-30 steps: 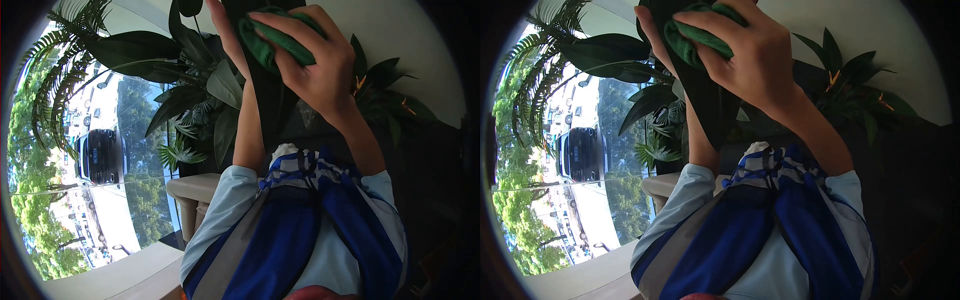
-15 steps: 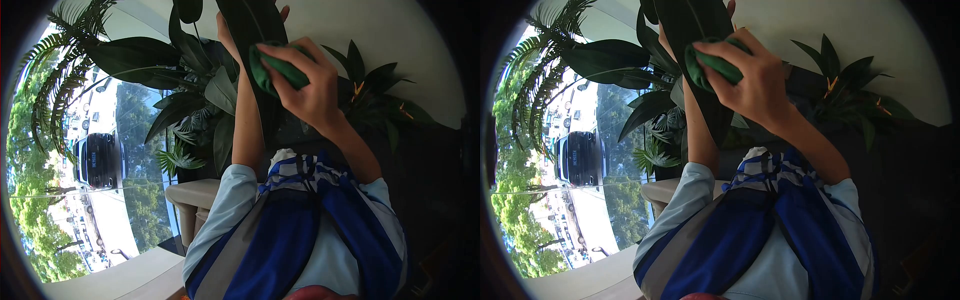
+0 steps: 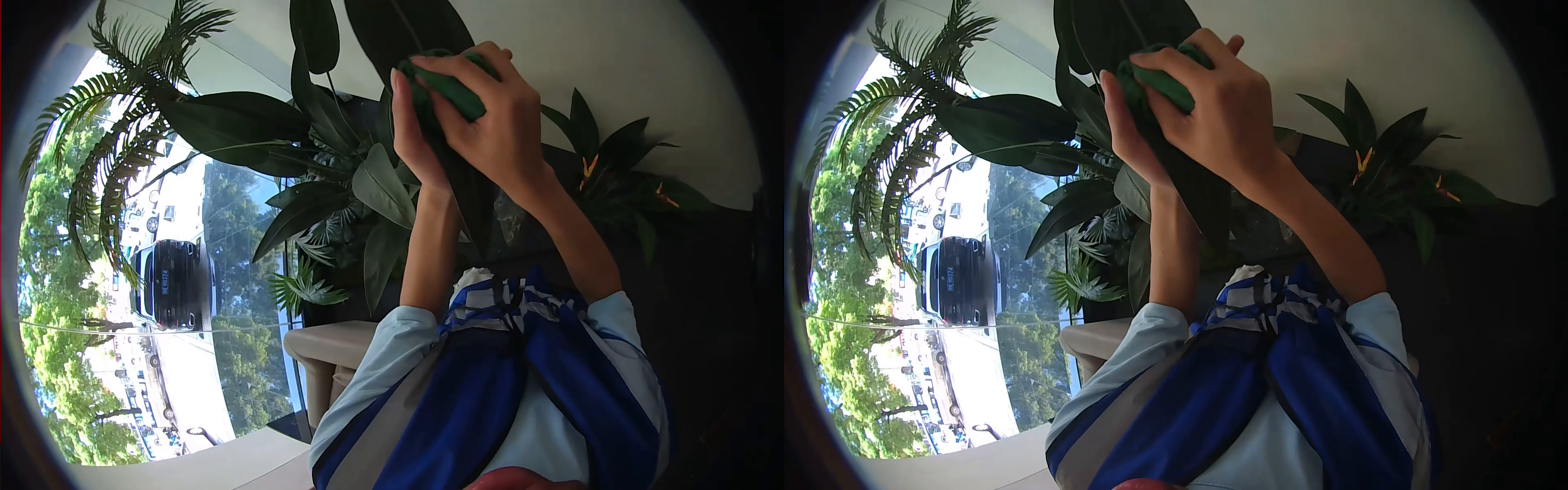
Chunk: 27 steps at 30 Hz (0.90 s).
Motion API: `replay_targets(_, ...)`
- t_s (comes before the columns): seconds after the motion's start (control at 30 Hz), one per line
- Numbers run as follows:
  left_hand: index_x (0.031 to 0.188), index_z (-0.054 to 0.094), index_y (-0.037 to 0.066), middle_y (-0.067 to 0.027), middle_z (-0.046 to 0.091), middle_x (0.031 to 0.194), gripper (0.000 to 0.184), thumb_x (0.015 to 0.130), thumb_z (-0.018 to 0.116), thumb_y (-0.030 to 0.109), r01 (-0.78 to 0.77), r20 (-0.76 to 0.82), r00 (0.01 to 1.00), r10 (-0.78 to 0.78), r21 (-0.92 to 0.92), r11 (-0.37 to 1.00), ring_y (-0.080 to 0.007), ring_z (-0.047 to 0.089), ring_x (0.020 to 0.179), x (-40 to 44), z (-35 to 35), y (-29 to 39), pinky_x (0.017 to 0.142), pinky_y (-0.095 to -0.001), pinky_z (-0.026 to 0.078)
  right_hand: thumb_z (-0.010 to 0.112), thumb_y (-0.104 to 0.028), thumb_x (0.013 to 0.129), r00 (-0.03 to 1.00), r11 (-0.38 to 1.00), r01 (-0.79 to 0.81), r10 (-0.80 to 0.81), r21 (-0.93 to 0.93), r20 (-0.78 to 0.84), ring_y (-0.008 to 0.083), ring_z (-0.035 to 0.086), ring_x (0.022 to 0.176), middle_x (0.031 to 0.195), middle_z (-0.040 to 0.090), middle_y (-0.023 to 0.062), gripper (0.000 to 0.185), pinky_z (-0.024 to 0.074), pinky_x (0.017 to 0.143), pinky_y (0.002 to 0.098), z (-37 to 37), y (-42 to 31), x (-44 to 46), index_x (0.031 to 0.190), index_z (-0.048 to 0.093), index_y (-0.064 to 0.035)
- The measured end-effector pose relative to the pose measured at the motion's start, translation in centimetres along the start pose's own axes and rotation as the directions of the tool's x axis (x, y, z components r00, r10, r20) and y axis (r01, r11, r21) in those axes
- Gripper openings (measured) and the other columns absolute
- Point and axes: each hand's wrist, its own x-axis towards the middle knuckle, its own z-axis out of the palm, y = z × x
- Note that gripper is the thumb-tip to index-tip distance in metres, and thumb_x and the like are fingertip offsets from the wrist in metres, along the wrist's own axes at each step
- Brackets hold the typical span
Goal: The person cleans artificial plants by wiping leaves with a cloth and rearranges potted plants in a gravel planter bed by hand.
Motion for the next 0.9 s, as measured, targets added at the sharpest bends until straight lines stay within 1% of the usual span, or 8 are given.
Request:
replay_targets(0.07,0.135,0.054,0.000,-0.0188,0.064,0.121,0.062,0.104,0.038,0.051,0.148,0.242,0.957,-0.158,0.057,0.987,-0.0424,0.058,0.120,1.4,-2.4,0.6,0.107,-0.0505,0.046,0.077,-0.012,0.077,0.996,0.998,0.003,-0.007,0.058,0.083,0.0256,0.068,0.070,0.086,0.064,0.0050,0.029,0.0552,0.061,0.0365,-0.2,-1.0,-1.1,0.105,0.075,-0.0157)
replay_targets(0.1,0.129,0.057,0.001,-0.0123,0.063,0.124,0.061,0.099,0.043,0.053,0.146,0.155,0.979,-0.135,-0.063,0.987,-0.0519,0.050,0.129,1.5,0.2,1.0,0.099,-0.0495,0.052,0.077,-0.011,0.075,0.992,0.996,0.001,-0.012,0.092,0.123,0.0246,0.067,0.069,0.086,0.064,0.0044,0.031,0.0547,0.060,0.0358,-0.8,-1.5,-1.6,0.106,0.076,-0.0165)
replay_targets(0.23,0.133,0.055,0.004,-0.0102,0.063,0.123,0.066,0.096,0.045,0.057,0.158,0.054,0.987,-0.149,-0.248,0.956,-0.0564,0.050,0.125,3.0,0.9,2.9,0.097,-0.0560,0.053,0.078,-0.008,0.074,0.979,0.978,0.014,-0.055,0.208,0.197,0.0228,0.066,0.068,0.086,0.063,0.0047,0.035,0.0537,0.059,0.0342,-2.7,-3.4,-4.2,0.109,0.076,-0.0161)
replay_targets(0.57,0.131,0.053,-0.004,-0.0267,0.058,0.129,0.065,0.104,0.036,0.052,0.022,0.169,0.985,-0.025,0.024,0.999,-0.0438,0.056,0.124,-1.0,0.7,0.4,0.101,-0.0494,0.050,0.076,-0.011,0.075,1.000,0.999,-0.012,0.011,0.049,0.026,0.0239,0.067,0.068,0.086,0.064,0.0037,0.028,0.0537,0.059,0.0362,0.1,-2.2,-0.1,0.103,0.076,-0.0156)
replay_targets(0.63,0.141,0.044,-0.006,-0.0296,0.044,0.146,0.079,0.101,0.035,0.061,-0.055,-0.176,0.981,0.077,0.128,0.990,-0.0485,0.044,0.135,-2.5,3.2,-0.6,0.113,-0.0537,0.039,0.076,-0.012,0.076,0.999,1.000,0.007,-0.007,0.022,0.032,0.0239,0.067,0.067,0.085,0.064,0.0037,0.028,0.0535,0.059,0.0365,0.4,-2.0,-0.1,0.103,0.076,-0.0155)
replay_targets(0.67,0.141,0.044,-0.006,-0.0296,0.044,0.146,0.079,0.101,0.035,0.061,-0.055,-0.176,0.981,0.077,0.127,0.990,-0.0485,0.044,0.135,-2.3,2.7,-0.3,0.113,-0.0537,0.039,0.076,-0.013,0.076,0.999,1.000,0.020,-0.020,0.002,0.047,0.0238,0.067,0.067,0.084,0.063,0.0037,0.028,0.0532,0.058,0.0368,0.5,-2.0,-0.3,0.104,0.076,-0.0154)
replay_targets(0.73,0.129,0.051,-0.008,-0.0324,0.053,0.134,0.069,0.104,0.036,0.054,0.116,-0.012,0.993,-0.121,-0.206,0.972,-0.0390,0.056,0.125,-1.5,1.1,1.1,0.105,-0.0454,0.047,0.076,-0.012,0.076,0.995,1.000,0.010,-0.013,0.030,0.095,0.0232,0.066,0.066,0.084,0.062,0.0037,0.029,0.0528,0.058,0.0365,0.0,-2.9,-1.3,0.104,0.075,-0.0152)
replay_targets(0.9,0.136,0.051,-0.001,-0.0143,0.059,0.131,0.057,0.101,0.050,0.044,0.027,0.066,0.998,0.004,-0.471,0.882,-0.0468,0.034,0.142,1.2,2.1,3.2,0.120,-0.0510,0.035,0.078,-0.008,0.074,0.976,0.988,0.007,-0.039,0.152,0.212,0.0217,0.065,0.066,0.083,0.059,0.0044,0.033,0.0518,0.057,0.0337,-3.6,-5.3,-3.5,0.107,0.075,-0.0135)
